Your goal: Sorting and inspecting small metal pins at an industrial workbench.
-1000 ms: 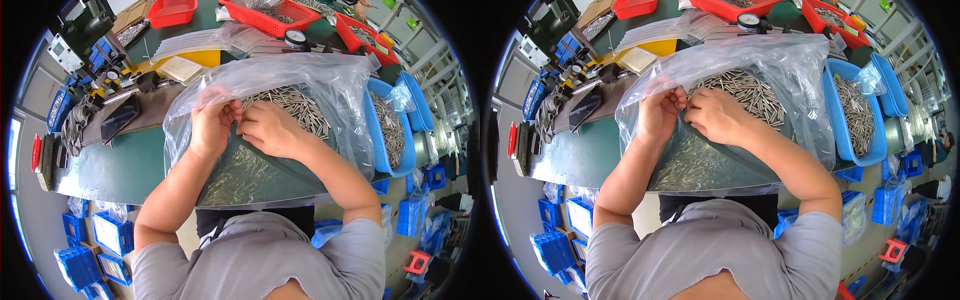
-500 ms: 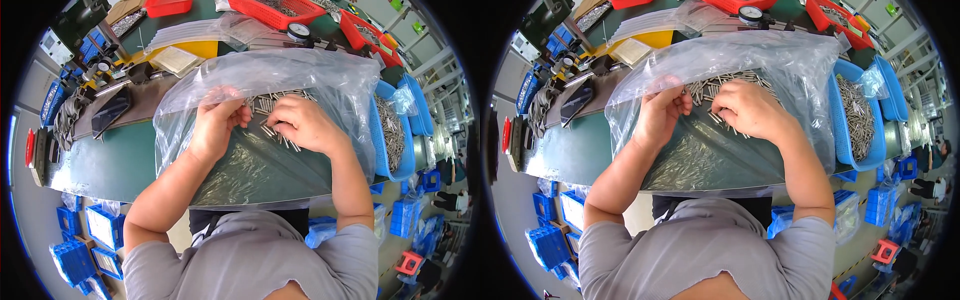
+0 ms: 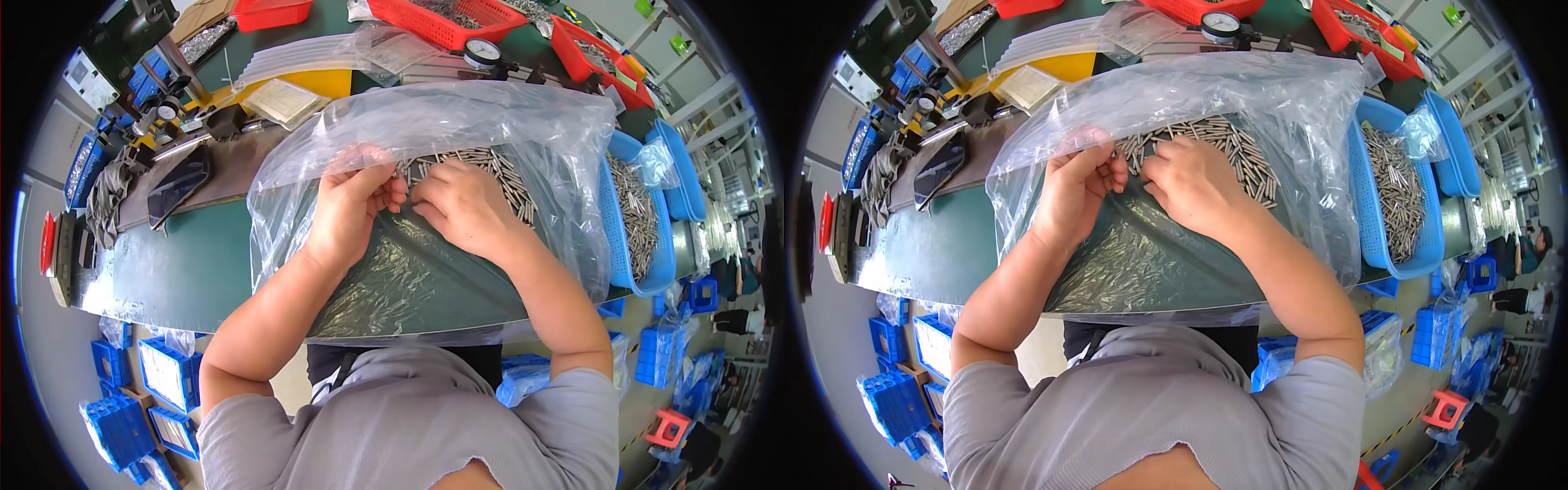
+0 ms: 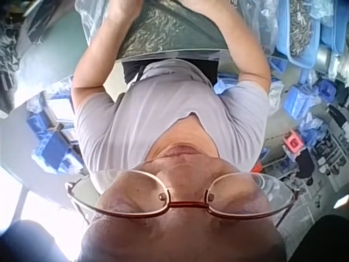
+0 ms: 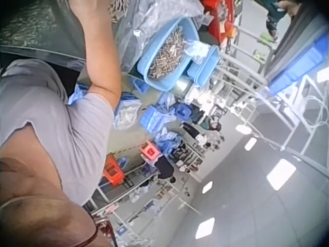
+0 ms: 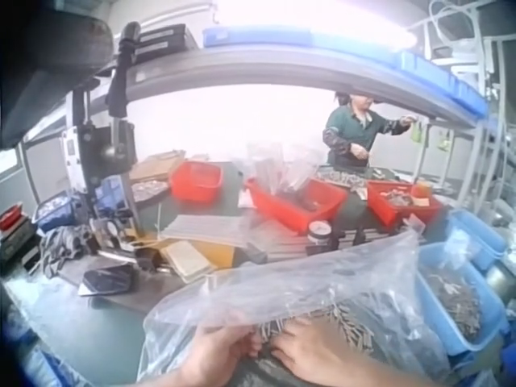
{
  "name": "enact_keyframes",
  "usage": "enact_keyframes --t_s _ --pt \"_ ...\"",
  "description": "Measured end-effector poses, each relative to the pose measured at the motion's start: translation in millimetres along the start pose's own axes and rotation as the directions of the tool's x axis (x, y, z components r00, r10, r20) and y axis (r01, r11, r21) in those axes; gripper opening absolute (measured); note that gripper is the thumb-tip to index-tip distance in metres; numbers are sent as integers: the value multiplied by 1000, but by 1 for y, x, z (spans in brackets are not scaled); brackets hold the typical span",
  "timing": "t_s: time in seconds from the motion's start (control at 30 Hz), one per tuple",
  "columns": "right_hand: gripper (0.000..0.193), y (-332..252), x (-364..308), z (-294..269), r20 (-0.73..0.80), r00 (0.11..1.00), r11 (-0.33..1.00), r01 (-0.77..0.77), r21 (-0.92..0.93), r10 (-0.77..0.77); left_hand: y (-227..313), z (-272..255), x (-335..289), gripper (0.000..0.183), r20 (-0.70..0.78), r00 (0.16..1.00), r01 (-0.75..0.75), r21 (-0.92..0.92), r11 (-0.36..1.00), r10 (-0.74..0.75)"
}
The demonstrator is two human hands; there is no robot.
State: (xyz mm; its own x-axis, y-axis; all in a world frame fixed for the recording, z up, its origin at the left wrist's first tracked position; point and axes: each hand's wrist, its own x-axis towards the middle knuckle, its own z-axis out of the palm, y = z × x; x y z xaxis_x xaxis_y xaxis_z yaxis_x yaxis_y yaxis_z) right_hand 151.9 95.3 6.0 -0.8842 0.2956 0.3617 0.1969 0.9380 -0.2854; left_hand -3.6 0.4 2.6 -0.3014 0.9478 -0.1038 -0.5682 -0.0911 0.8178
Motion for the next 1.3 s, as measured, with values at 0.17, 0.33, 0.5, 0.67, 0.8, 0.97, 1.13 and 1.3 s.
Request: enact_keyframes --t_s 0.17,0.33,0.5,0.67,0.8,0.97,1.13,1.3 --pt "13 -3 -1 0 40 999 999 -17 -49 19 -2 0 0 8 48 998 28 28 999 -29" --pt "9 0 2 -18 -87 967 931 -204 304 240 -1 -1 0 10 115 981 157 -21 987 -154" --pt "9 0 -1 -21 13 887 419 -231 878 461 -7 -3 3 9 195 965 193 -78 978 -174" --pt "10 0 -1 -20 12 927 496 -211 842 375 -7 -3 1 8 233 957 202 -118 972 -170" --pt "10 2 -2 -21 3 923 520 -220 825 385 -7 -2 1 8 252 952 205 -112 972 -171" --pt "7 -5 0 -17 122 927 328 -246 912 356 -7 -2 -1 8 267 947 216 -120 969 -178" --pt "10 -1 1 -18 287 909 19 -306 952 302 -7 -3 -1 8 316 932 223 -106 969 -180" --pt "10 5 -2 -17 409 873 -59 -408 911 264 -10 -1 -2 8 317 934 208 -115 971 -163"
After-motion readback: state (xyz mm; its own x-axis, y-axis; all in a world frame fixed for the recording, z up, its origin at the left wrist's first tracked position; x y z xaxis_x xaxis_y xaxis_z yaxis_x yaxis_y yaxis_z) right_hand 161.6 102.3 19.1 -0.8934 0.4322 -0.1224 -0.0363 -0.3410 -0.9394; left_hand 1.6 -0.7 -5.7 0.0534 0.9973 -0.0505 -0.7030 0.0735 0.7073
